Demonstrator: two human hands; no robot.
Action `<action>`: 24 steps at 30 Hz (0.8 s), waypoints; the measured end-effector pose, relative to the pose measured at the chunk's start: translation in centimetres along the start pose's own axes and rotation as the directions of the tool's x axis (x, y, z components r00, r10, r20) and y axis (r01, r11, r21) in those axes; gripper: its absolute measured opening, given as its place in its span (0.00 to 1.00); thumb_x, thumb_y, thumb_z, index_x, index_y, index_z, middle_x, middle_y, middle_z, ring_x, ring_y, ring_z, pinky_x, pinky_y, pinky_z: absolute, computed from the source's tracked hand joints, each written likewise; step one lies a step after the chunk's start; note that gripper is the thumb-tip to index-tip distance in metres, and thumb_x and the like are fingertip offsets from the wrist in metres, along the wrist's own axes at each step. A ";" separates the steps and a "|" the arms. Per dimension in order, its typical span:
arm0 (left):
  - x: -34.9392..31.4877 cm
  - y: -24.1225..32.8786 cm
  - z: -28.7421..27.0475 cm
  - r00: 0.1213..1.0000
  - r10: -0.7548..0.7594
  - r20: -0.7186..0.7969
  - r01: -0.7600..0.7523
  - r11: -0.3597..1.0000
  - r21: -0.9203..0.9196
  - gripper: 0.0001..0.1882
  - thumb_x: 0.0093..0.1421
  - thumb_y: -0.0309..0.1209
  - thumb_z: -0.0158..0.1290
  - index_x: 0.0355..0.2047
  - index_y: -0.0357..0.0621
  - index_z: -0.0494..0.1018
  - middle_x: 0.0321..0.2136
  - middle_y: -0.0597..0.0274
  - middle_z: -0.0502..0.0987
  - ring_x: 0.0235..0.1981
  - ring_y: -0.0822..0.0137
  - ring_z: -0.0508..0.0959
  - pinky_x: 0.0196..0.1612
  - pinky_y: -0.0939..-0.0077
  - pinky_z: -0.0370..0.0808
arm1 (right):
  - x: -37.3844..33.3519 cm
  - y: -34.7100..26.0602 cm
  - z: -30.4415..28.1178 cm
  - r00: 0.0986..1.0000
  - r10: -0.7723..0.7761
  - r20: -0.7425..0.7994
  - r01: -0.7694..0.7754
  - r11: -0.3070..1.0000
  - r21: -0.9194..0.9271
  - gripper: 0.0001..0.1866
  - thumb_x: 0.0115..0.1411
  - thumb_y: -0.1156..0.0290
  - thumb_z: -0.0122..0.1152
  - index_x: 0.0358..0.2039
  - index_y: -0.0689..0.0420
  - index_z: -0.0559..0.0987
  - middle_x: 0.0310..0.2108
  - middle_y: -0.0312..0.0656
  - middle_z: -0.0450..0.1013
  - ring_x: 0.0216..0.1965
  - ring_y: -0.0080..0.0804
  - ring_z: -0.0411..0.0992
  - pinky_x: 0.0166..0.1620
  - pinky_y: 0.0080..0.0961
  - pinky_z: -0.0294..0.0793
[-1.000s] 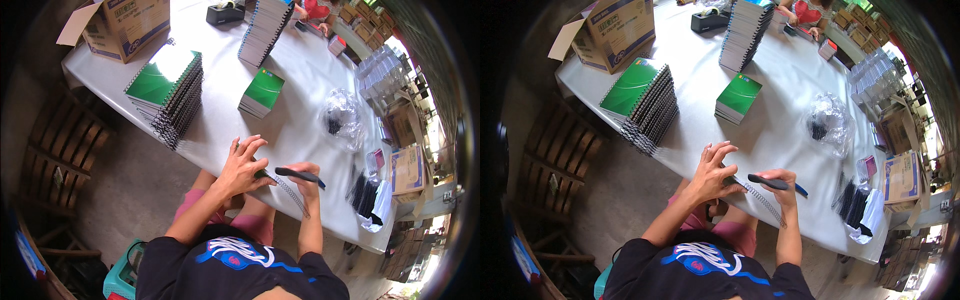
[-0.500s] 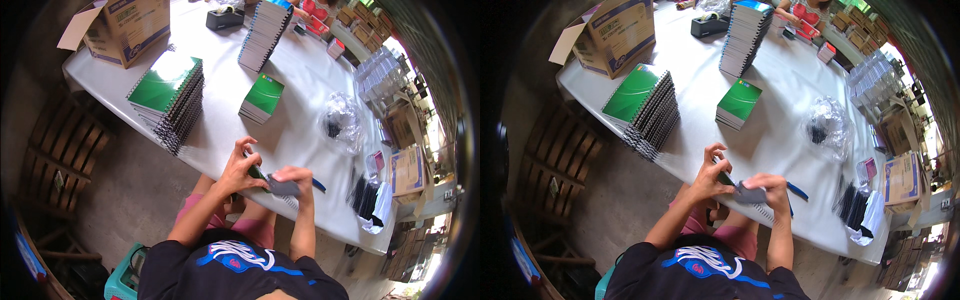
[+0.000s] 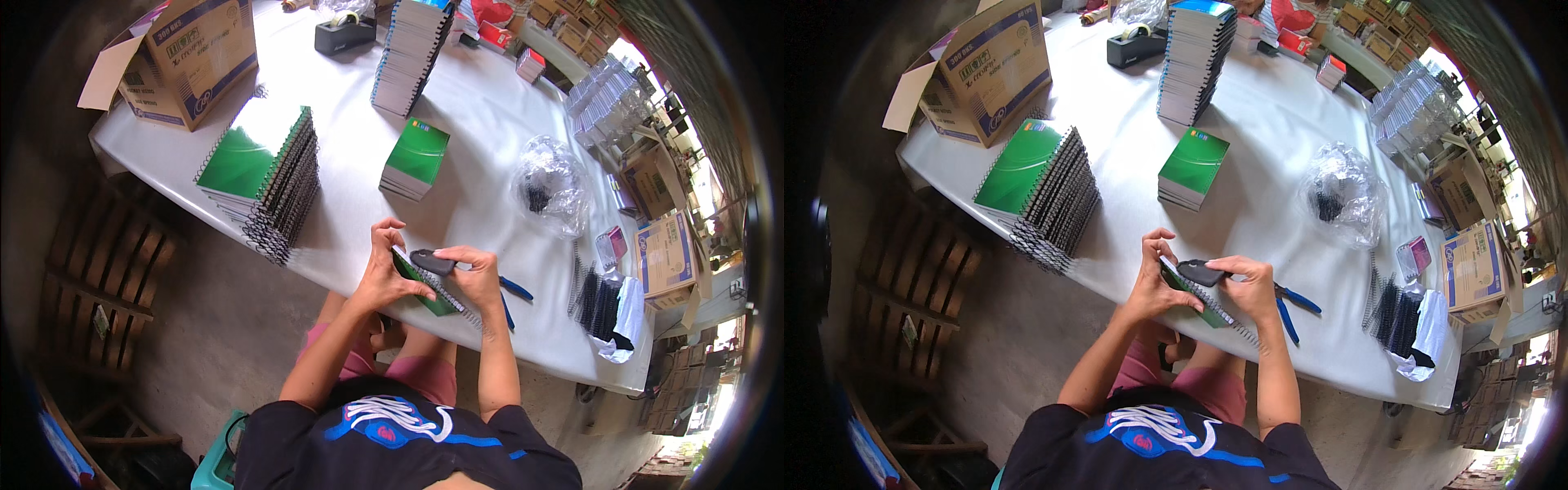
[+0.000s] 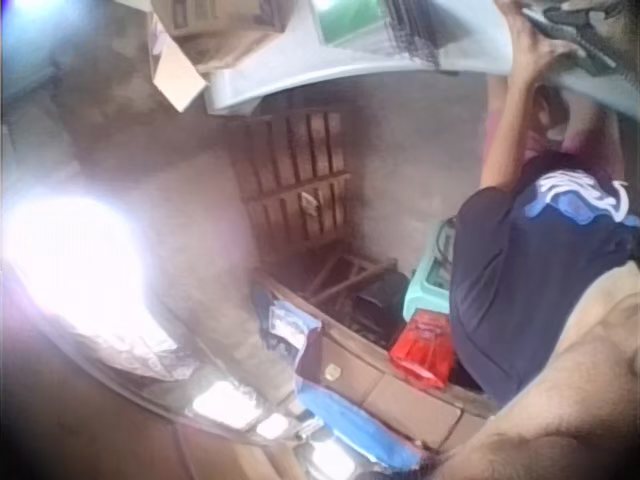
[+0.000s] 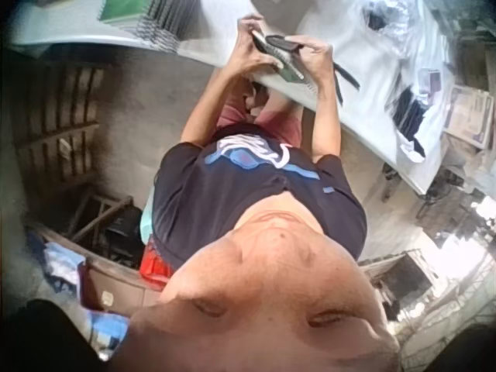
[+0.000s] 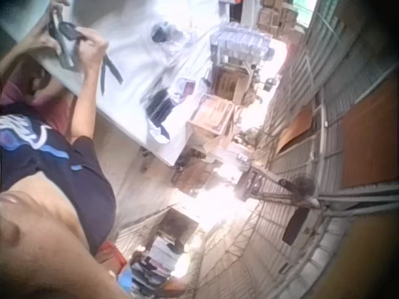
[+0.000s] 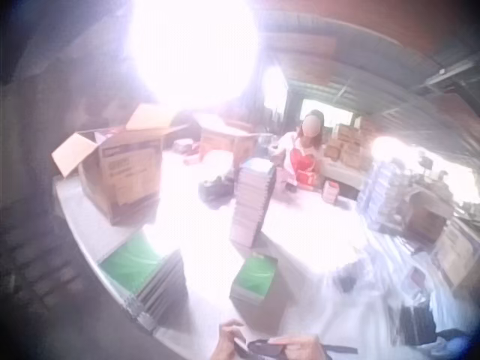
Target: The person inserts a metal spiral through the punched edges of green notebooks by hand and uses a pair of pliers to cut and finish the wire ends. They stack the completed notebooks on the table and organize more materials from nearby boxes.
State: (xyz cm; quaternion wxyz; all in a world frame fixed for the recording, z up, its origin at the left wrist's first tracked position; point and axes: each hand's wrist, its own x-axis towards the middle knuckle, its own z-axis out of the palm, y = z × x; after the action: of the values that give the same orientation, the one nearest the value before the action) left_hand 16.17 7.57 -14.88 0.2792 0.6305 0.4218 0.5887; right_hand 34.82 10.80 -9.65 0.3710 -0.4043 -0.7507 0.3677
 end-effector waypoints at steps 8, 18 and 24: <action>-0.5 -0.4 0.5 0.998 -0.044 0.054 0.045 0.999 0.000 0.54 0.20 0.53 0.74 0.38 0.41 0.50 0.38 0.53 0.54 0.46 0.56 0.60 0.46 0.66 0.65 | 0.1 -0.8 -0.2 0.999 0.013 0.032 -0.021 0.963 0.268 0.14 0.42 0.87 0.61 0.31 0.62 0.83 0.31 0.48 0.78 0.35 0.32 0.77 0.40 0.23 0.74; -0.8 -1.1 0.4 0.993 -0.033 0.109 0.031 0.999 0.014 0.56 0.22 0.50 0.75 0.41 0.43 0.46 0.39 0.51 0.52 0.46 0.56 0.58 0.47 0.67 0.65 | 1.1 -2.7 1.0 0.989 0.038 0.143 -0.040 0.999 0.011 0.16 0.40 0.90 0.59 0.31 0.62 0.83 0.31 0.45 0.79 0.33 0.31 0.77 0.40 0.22 0.75; -1.1 -1.0 0.6 0.981 -0.153 0.115 0.171 0.972 -0.161 0.54 0.22 0.48 0.75 0.39 0.41 0.48 0.40 0.53 0.51 0.46 0.58 0.58 0.48 0.71 0.64 | 1.3 -3.2 1.4 0.988 -0.065 0.140 0.047 0.990 0.132 0.15 0.42 0.87 0.60 0.32 0.59 0.83 0.32 0.47 0.79 0.35 0.30 0.77 0.42 0.20 0.75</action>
State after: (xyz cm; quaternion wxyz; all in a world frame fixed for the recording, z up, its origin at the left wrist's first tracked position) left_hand 16.60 7.17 -16.36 0.4002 0.5969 0.4054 0.5650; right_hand 32.06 10.31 -7.18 0.3516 -0.3307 -0.7614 0.4329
